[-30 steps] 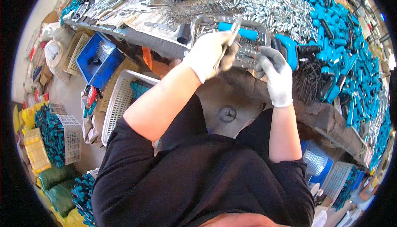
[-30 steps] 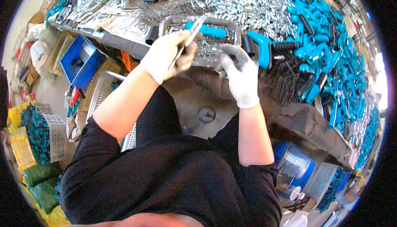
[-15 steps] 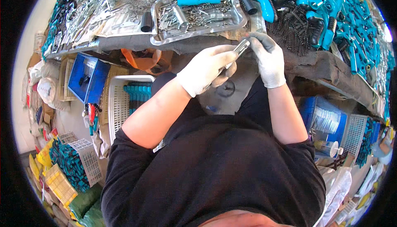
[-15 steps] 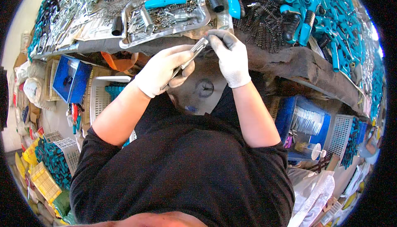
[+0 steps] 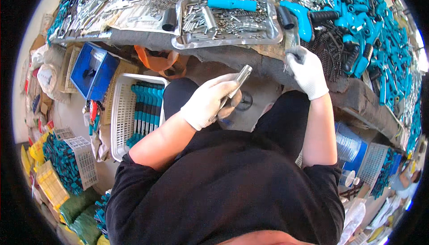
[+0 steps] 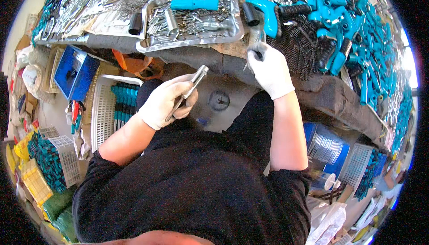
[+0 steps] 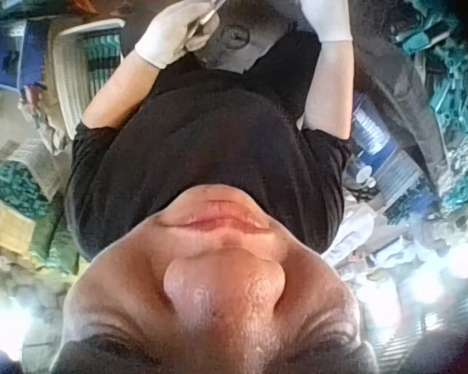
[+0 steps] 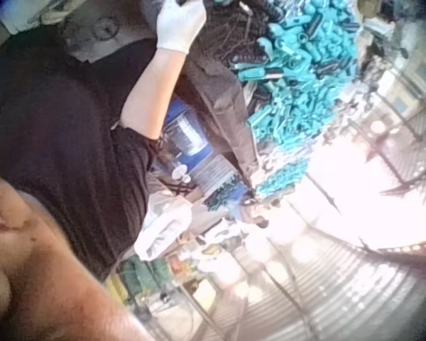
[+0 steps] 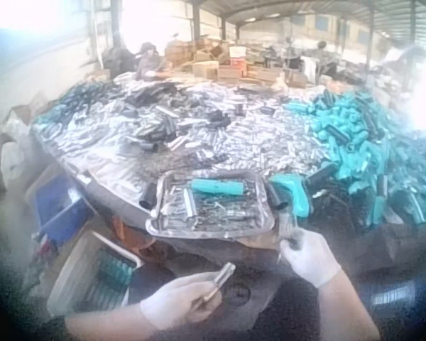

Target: Assembling metal and plastic components for a handheld tool on an industrial workbench.

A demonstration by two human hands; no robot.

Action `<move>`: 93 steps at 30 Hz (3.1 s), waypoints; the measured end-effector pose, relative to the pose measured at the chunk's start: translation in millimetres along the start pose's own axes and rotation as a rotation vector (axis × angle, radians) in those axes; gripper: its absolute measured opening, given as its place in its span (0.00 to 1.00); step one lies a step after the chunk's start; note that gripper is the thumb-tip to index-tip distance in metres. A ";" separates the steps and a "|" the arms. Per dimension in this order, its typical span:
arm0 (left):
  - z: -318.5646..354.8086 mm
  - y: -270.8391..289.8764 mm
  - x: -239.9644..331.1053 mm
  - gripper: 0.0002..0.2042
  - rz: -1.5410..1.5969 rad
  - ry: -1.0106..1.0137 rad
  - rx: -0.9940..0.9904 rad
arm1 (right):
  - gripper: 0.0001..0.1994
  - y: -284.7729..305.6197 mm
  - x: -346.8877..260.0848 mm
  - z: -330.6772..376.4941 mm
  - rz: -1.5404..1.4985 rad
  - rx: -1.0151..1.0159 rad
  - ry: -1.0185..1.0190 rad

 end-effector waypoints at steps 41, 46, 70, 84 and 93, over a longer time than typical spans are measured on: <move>26.0 68.6 -15.6 0.14 0.477 -0.049 -0.028 | 0.07 -126.0 -134.0 -66.1 0.922 -0.189 0.630; 32.7 68.1 -5.5 0.21 0.220 -0.221 0.070 | 0.07 -97.4 -142.2 -58.8 0.585 -0.004 0.544; 45.4 35.6 1.9 0.25 -0.520 -0.598 0.276 | 0.10 -115.1 -51.9 85.2 -0.593 -0.069 0.164; 47.3 22.2 2.2 0.24 -0.339 -0.444 0.182 | 0.13 -122.6 -41.3 91.5 -0.762 -0.231 0.019; 49.7 22.2 -0.4 0.27 -0.301 -0.412 0.138 | 0.13 -106.7 -61.2 97.8 -0.577 -0.096 0.270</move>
Point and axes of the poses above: each hand's wrist, its own z-axis away from the middle knuckle, its own y-axis out of the back of the hand, x = y × z, the point moved 9 cm from there along -z, towards the middle knuckle, and after that the axes turned 4 degrees about x, right-handed, at the moved point
